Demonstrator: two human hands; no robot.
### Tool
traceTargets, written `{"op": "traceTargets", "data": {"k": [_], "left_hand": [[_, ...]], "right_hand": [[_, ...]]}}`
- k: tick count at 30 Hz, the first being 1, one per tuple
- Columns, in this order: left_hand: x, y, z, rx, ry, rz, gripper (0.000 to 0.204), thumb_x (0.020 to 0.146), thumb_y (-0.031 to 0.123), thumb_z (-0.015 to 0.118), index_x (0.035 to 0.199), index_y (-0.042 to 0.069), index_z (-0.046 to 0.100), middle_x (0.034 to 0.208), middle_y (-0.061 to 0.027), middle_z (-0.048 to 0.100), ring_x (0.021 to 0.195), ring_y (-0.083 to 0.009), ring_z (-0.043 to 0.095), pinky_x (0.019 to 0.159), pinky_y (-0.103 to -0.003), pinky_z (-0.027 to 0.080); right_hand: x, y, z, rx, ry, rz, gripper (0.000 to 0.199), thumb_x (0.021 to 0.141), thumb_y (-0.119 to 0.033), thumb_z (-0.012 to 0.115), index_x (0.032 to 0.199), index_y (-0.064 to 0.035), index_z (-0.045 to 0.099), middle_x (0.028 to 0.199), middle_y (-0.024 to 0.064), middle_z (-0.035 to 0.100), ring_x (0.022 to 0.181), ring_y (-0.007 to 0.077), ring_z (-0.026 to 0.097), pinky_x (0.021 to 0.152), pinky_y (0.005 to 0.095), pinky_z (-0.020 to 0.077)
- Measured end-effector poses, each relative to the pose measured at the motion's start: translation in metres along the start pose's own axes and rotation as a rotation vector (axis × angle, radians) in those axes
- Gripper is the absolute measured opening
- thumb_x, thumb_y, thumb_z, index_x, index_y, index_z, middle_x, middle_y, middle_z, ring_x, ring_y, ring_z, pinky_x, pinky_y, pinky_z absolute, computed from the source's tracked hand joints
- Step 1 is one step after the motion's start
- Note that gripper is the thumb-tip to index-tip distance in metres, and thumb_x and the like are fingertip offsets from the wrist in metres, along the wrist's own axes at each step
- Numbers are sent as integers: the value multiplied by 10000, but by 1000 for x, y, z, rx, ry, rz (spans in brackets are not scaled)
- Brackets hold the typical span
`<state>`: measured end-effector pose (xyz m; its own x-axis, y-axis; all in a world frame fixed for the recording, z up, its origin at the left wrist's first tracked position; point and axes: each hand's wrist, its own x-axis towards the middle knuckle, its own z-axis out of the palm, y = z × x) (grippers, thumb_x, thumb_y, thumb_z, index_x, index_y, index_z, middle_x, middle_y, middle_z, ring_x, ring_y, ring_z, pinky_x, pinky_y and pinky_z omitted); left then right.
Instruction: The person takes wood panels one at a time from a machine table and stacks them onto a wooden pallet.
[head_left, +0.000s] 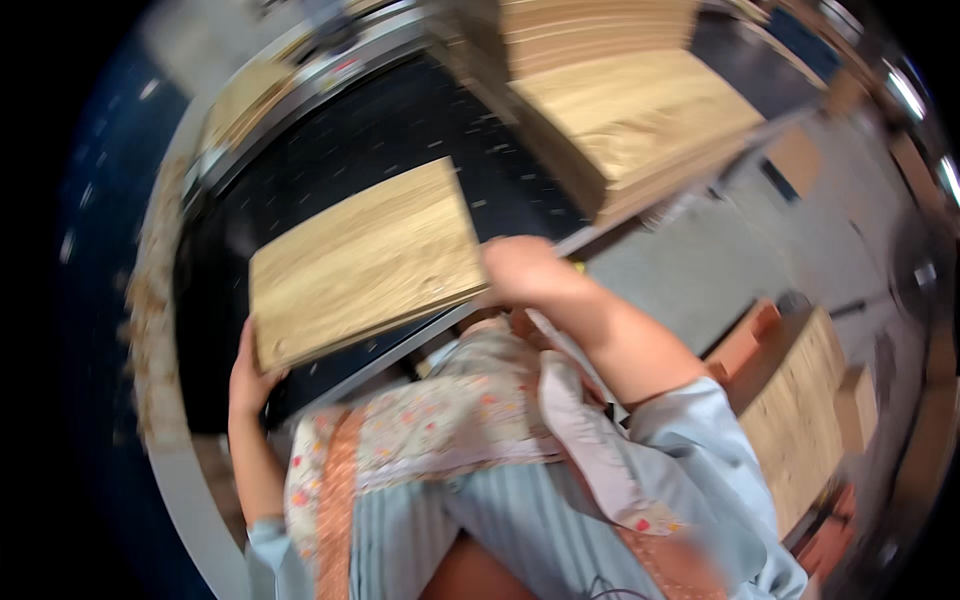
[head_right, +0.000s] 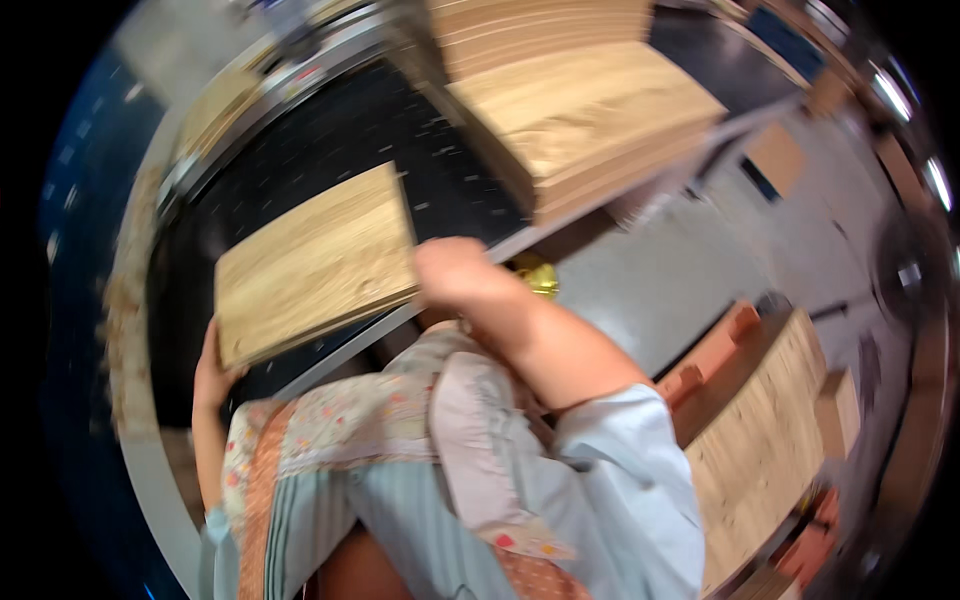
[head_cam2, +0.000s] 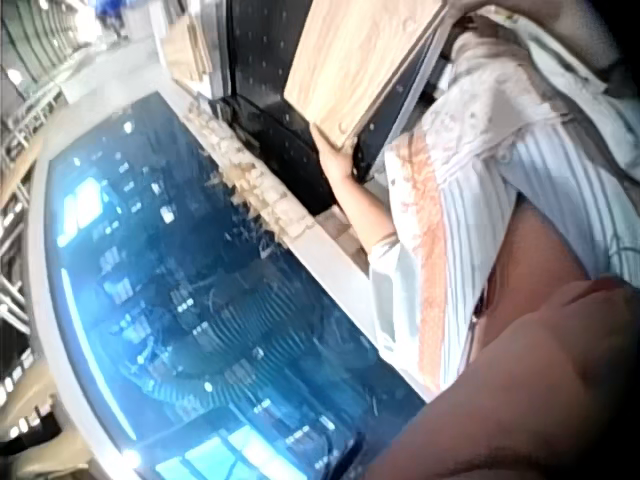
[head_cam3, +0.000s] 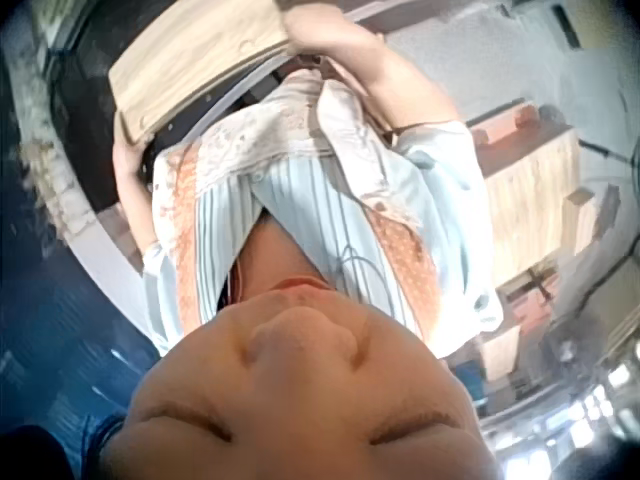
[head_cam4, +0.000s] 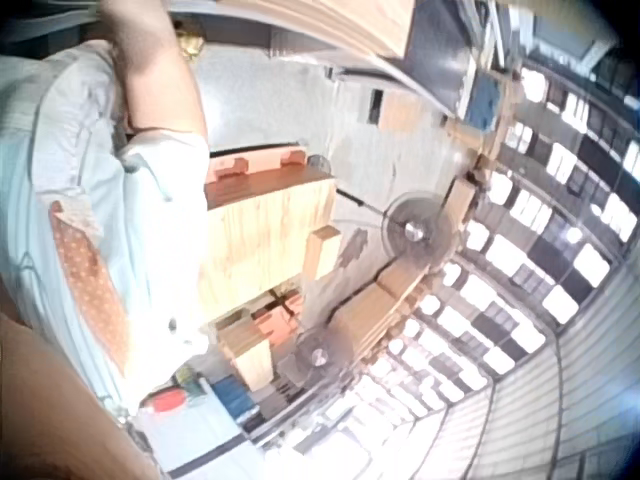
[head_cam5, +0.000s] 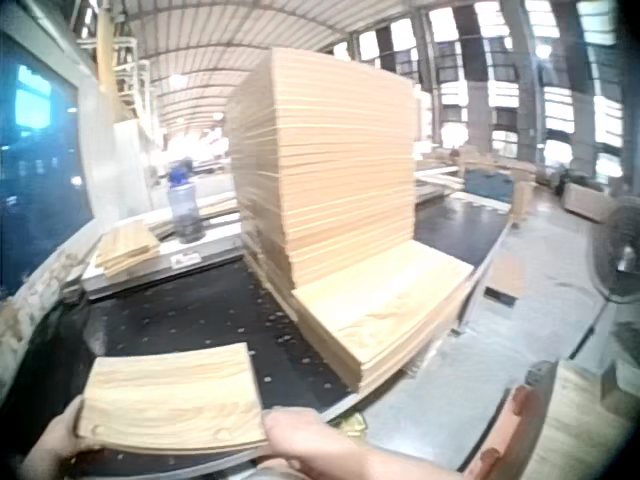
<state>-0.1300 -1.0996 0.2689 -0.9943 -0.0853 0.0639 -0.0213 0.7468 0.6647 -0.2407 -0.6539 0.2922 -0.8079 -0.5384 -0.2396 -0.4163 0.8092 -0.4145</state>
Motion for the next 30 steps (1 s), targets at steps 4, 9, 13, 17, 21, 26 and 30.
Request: {"op": "traceTargets", "data": {"k": [4,9,13,17,21,26,30], "left_hand": [[1,-13,-4,80,16,-53,752,604,-143,683,1295,-7,421,1178,-116,560,1099,-209,528,967,-319,417],[0,9,-17,-137,-47,-198,609,633,20,731,1182,-59,478,1081,-161,579,1003,-233,540,902,-342,428],[12,50,-3,-206,-94,-310,595,707,174,777,1160,-89,495,1087,-201,584,989,-250,544,871,-370,449],[13,52,15,-329,-13,-382,582,745,192,734,1194,-72,475,1131,-199,558,1028,-259,521,891,-380,436],[18,53,21,-419,39,-434,571,783,210,692,1229,-55,455,1175,-197,532,1067,-267,498,912,-391,423],[20,52,19,-527,118,-504,557,830,233,639,1273,-33,430,1230,-195,499,1116,-278,469,937,-405,407],[17,46,13,-603,183,-564,547,868,251,597,1307,-16,410,1274,-193,473,1155,-286,447,958,-416,394]], "right_hand": [[7,12,34,74,226,-30,216,642,-204,717,756,-26,675,815,171,662,826,352,647,711,424,533],[12,3,35,32,222,-75,126,630,-145,687,721,-62,712,764,122,678,747,300,662,620,402,535],[17,5,44,-4,238,-22,112,629,-132,678,717,-74,715,750,110,679,741,288,663,597,400,531],[13,3,39,-6,214,-26,101,635,-121,669,716,-78,713,755,101,681,743,282,663,590,395,531],[14,5,45,45,274,-37,136,640,-135,679,761,-78,704,787,102,683,777,280,663,622,399,533],[12,11,55,172,316,-58,228,652,-186,704,846,-67,686,820,106,675,827,293,656,666,405,527],[-10,17,37,344,229,-72,371,676,-281,738,947,-41,655,964,158,644,930,323,624,750,412,507]]}}
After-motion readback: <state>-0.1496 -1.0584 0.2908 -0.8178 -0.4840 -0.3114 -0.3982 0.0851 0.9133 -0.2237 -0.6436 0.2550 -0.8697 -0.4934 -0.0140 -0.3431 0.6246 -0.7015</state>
